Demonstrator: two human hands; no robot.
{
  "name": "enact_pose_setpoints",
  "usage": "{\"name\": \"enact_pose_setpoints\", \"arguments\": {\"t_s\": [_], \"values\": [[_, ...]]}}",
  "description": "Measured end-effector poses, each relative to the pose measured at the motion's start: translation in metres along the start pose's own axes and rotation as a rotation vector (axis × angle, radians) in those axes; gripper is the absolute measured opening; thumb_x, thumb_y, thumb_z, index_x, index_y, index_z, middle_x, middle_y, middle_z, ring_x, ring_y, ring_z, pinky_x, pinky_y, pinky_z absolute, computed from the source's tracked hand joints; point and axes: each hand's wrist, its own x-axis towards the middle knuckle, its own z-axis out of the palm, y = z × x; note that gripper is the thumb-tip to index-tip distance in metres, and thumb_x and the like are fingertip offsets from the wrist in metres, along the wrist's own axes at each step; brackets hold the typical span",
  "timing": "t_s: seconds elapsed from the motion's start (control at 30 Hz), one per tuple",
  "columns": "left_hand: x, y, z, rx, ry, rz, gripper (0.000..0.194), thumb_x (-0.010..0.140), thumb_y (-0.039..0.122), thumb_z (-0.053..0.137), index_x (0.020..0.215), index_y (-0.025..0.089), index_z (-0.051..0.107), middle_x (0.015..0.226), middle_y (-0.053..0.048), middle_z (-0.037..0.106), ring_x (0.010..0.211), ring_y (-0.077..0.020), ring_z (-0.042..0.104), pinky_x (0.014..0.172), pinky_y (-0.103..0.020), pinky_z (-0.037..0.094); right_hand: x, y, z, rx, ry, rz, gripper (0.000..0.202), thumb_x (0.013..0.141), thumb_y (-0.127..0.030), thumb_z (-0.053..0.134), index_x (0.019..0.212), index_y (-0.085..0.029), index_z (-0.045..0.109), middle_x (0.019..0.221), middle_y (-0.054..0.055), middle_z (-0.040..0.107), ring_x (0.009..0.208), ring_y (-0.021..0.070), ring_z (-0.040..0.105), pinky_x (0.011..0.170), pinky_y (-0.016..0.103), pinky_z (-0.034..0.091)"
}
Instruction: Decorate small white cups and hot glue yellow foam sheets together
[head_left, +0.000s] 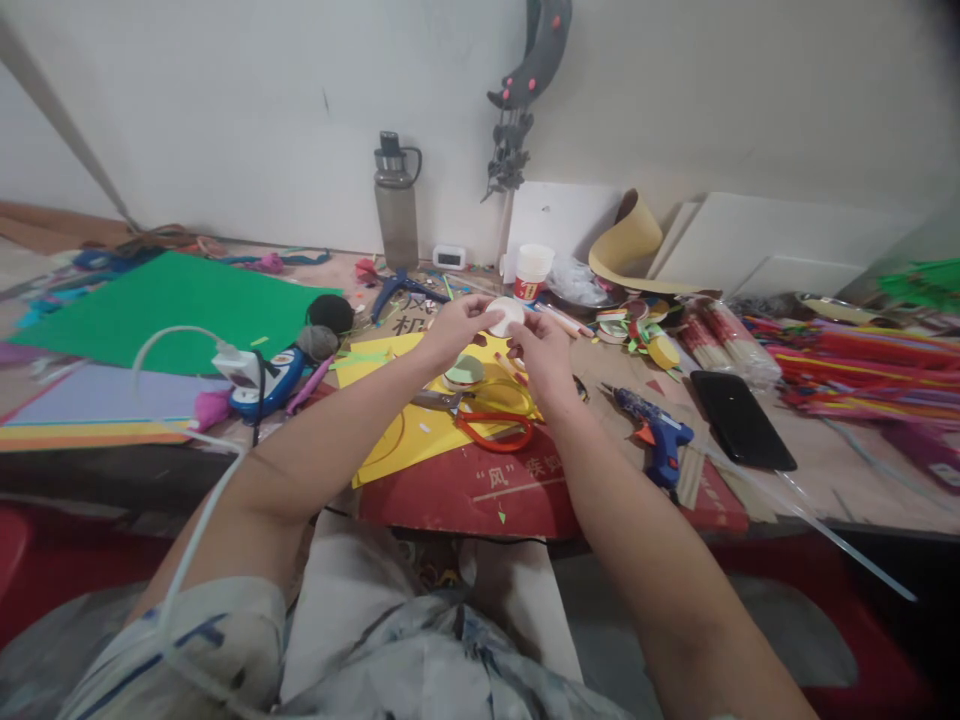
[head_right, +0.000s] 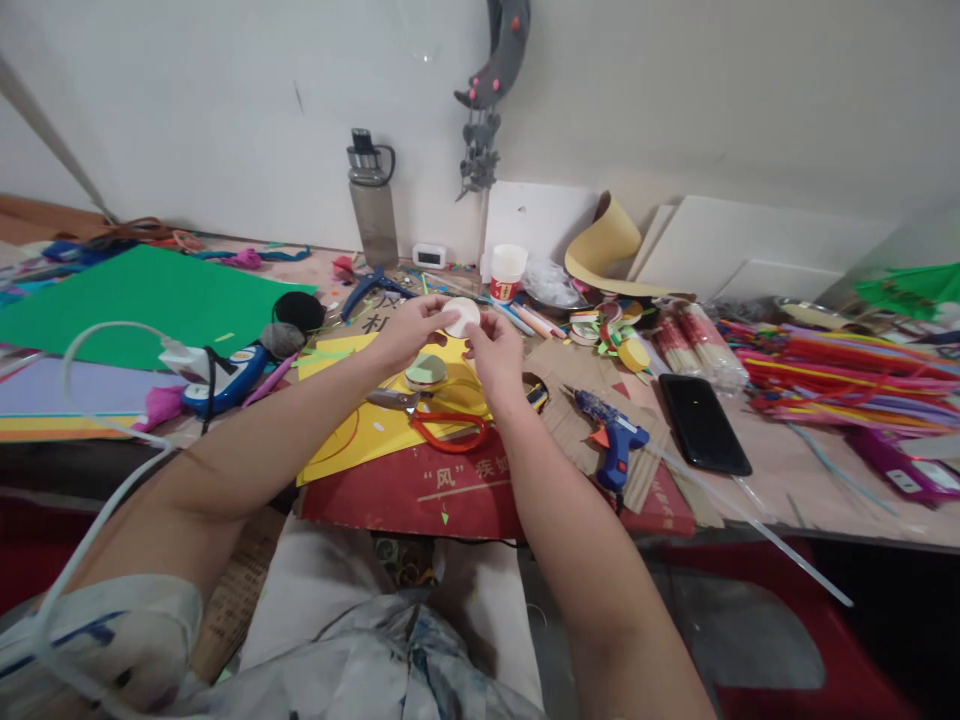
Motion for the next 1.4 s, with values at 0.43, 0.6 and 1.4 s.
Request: {"name": "enact_pose_setpoints", "arguments": {"t_s": [0.43, 0.6, 1.4], "values": [[0.007, -0.004, -0.006, -0.099, 0.054, -0.152, 0.016, 0.075, 0.022, 0.082, 0.076, 0.016, 0.068, 0.069, 0.0, 0.064, 0.057, -0.0074, 0.056, 0.049, -0.019, 0.04, 0.003, 0.006, -0.009, -0.307, -0.084, -0.391, 0.069, 0.074, -0.038, 0.082, 0.138, -0.03, 0.058, 0.134, 0.011, 0.058, 0.097, 0.0226, 0.063, 0.081, 0.042, 0.06], [0.007, -0.003, -0.003, -0.239, -0.022, -0.186, 0.03, 0.08, 0.043, 0.084, 0.08, 0.017, 0.068, 0.066, 0.001, 0.065, 0.054, -0.0083, 0.057, 0.05, -0.021, 0.042, 0.007, 0.01, -0.009, -0.341, -0.059, -0.398, 0.05, 0.075, -0.034, 0.08, 0.123, -0.025, 0.069, 0.126, 0.011, 0.062, 0.101, 0.0236, 0.064, 0.091, 0.043, 0.059], [0.004, -0.006, 0.013, -0.552, -0.057, -0.315, 0.05, 0.098, 0.065, 0.056, 0.085, 0.018, 0.069, 0.065, -0.002, 0.067, 0.053, -0.0103, 0.059, 0.052, -0.022, 0.044, 0.008, 0.008, -0.007, -0.142, -0.118, -0.254, 0.056, 0.073, -0.049, 0.079, 0.123, -0.027, 0.065, 0.126, 0.005, 0.069, 0.094, 0.0175, 0.064, 0.091, 0.039, 0.056]]}}
